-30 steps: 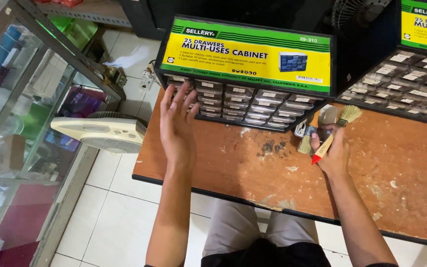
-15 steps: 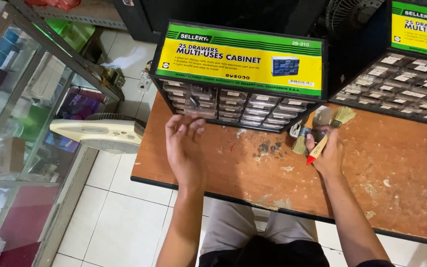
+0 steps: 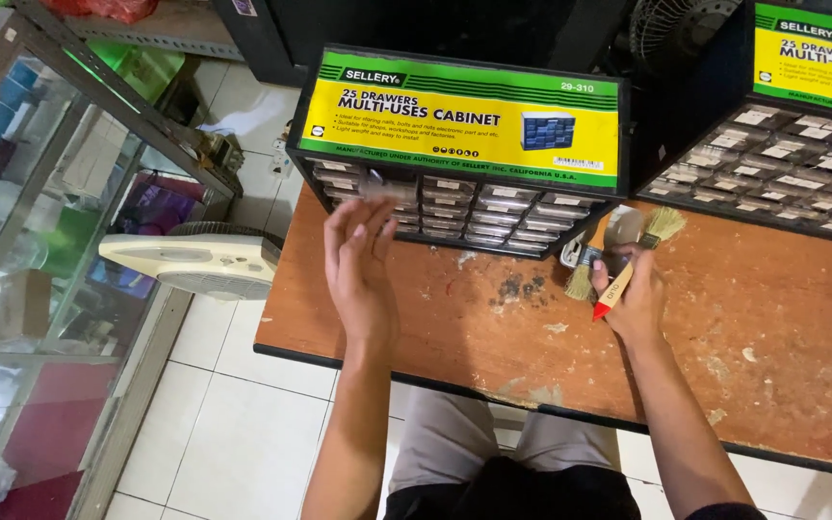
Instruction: The person is sorting and cleaning small electronic components from a multi-drawer cabinet, placing them into a small tray after inspection.
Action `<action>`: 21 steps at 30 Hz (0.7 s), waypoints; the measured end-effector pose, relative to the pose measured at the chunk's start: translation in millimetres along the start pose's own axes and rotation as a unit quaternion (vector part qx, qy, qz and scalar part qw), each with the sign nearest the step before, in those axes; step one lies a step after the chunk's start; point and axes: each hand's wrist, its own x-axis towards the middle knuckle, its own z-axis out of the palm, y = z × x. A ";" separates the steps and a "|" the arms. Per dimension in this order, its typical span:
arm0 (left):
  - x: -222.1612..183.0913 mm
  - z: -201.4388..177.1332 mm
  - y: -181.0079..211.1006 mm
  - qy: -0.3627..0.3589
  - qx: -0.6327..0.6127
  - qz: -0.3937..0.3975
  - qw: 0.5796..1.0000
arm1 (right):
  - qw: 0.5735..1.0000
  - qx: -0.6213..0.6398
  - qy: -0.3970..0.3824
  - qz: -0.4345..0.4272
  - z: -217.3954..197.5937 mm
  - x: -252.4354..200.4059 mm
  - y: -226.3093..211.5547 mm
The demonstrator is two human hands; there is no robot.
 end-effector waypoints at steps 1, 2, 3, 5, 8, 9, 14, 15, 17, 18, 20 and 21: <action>3.5 0.3 -0.8 0.000 0.001 0.000 1.000 | 1.000 0.000 0.000 0.001 0.4 -0.1 0.3; 6.9 0.5 -1.6 -0.029 0.002 -0.006 1.000 | 1.000 0.002 0.000 0.003 0.6 -0.3 0.6; 10.1 1.2 -3.0 -0.059 0.002 -0.011 0.998 | 1.000 0.004 0.000 0.005 0.4 -0.1 1.6; 11.8 -0.1 -13.1 -0.045 0.032 -0.010 0.998 | 1.000 -0.002 0.001 0.005 -1.3 1.2 -0.8; 9.5 -13.4 -45.6 0.021 0.036 -0.045 0.998 | 1.000 -0.007 0.000 0.008 -1.6 -1.0 2.2; 9.4 -19.3 -58.9 0.070 0.010 -0.081 0.994 | 1.000 -0.007 0.001 0.013 -0.7 -1.5 3.9; -9.4 17.1 -49.8 -0.003 -0.022 -0.164 0.986 | 1.000 -0.021 0.001 0.022 2.4 0.1 9.1; -15.3 26.1 -44.7 -0.017 -0.049 -0.182 0.982 | 1.000 -0.022 0.000 0.022 2.9 -0.4 9.2; -18.4 31.4 -44.8 -0.017 -0.071 -0.181 0.981 | 1.000 -0.025 0.000 0.016 3.0 -1.6 6.5; -18.5 35.6 -44.7 -0.019 -0.094 -0.180 0.979 | 1.000 -0.027 0.002 0.009 2.6 0.2 5.2; -27.7 40.5 -35.5 -0.005 -0.084 -0.185 0.979 | 1.000 -0.024 0.000 0.010 -0.6 0.7 5.8; -31.4 42.0 -30.2 0.008 -0.072 -0.190 0.979 | 1.000 -0.018 -0.002 0.012 -0.3 1.3 5.3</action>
